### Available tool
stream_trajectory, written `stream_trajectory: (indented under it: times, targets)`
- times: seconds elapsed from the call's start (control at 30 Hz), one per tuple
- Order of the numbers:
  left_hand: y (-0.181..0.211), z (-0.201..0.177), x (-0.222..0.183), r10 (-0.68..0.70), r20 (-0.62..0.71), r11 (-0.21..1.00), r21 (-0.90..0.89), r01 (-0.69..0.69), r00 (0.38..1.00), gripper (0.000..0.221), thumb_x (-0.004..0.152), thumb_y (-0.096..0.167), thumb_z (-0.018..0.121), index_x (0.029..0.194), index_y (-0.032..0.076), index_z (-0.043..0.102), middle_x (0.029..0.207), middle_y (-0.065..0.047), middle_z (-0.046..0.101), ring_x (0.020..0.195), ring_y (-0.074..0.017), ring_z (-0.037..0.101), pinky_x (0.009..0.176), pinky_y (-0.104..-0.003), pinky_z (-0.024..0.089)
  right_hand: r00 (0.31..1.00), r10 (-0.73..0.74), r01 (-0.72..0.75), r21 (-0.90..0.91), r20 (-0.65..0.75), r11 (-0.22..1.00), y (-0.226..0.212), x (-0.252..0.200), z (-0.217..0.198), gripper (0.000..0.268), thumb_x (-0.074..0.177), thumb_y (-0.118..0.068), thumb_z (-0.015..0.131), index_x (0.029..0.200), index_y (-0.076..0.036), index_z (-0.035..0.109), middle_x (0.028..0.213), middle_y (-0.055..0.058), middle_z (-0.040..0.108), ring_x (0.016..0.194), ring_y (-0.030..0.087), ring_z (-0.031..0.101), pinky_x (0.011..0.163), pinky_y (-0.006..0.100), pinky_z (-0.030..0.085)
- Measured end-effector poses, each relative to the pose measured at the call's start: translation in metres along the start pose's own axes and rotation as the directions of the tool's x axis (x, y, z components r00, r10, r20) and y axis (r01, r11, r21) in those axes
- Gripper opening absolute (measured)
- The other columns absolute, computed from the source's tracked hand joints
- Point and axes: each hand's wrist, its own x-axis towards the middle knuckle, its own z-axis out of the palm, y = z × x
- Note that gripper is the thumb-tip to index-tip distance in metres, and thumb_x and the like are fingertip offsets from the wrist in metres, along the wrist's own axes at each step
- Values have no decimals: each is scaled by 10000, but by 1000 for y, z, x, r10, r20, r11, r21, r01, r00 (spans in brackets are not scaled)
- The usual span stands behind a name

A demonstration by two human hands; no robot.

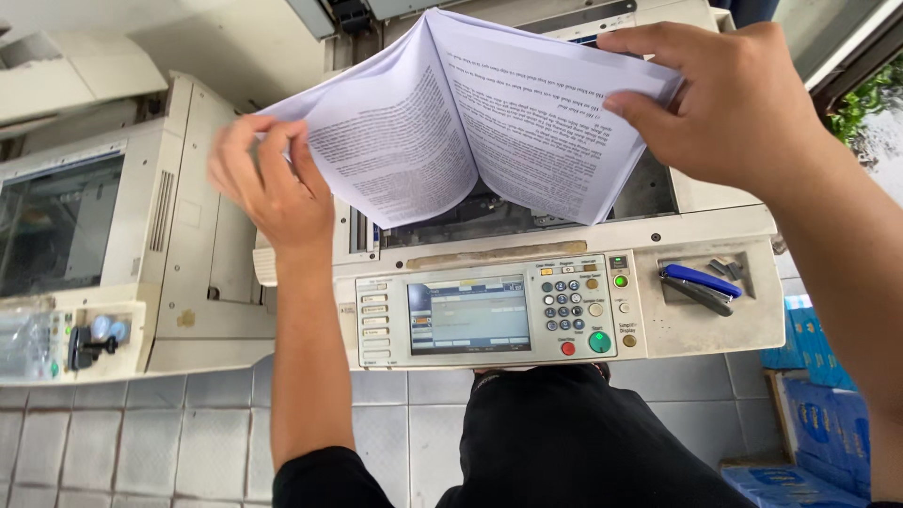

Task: The person places a book on a photocopier, opens it to a page, presses the start button, and repeats this process multiple times to copy several pages. The person handles the book and operates the copier controls throughout.

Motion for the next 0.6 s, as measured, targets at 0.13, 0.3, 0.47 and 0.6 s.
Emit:
stream_trajectory:
  times: [0.13,0.3,0.47,0.6]
  targets:
    - [52,-29,-5,-58,99,998,26,56,993,27,1060,105,727,1062,82,713,1068,-13,758,912,-228,705,934,-427,445,999,-39,39,41,-18,998,-1,-4,0,406,901,-114,818,1290,-49,721,748,192,719,626,258,717,562,345,576]
    - [111,-47,2,-265,351,847,-360,391,898,150,1031,89,787,1153,64,703,1032,-60,787,914,-165,778,803,-256,590,988,-142,147,86,-67,985,4,-11,2,356,935,-80,817,1279,-40,734,836,166,733,631,235,701,586,338,558]
    - [148,-21,25,-243,569,516,-610,601,786,213,981,113,801,1154,42,698,1027,-56,809,890,-103,779,792,-235,616,963,-258,260,11,-79,966,7,-7,2,270,992,-59,799,1252,-22,737,875,140,728,669,219,696,600,323,536]
    - [179,13,31,-215,502,436,-718,542,838,207,1004,102,795,1177,49,694,1063,-64,797,896,-109,790,830,-234,637,966,-243,246,37,-84,968,8,-10,2,297,977,-20,772,1270,11,729,881,155,717,682,254,674,648,354,538]
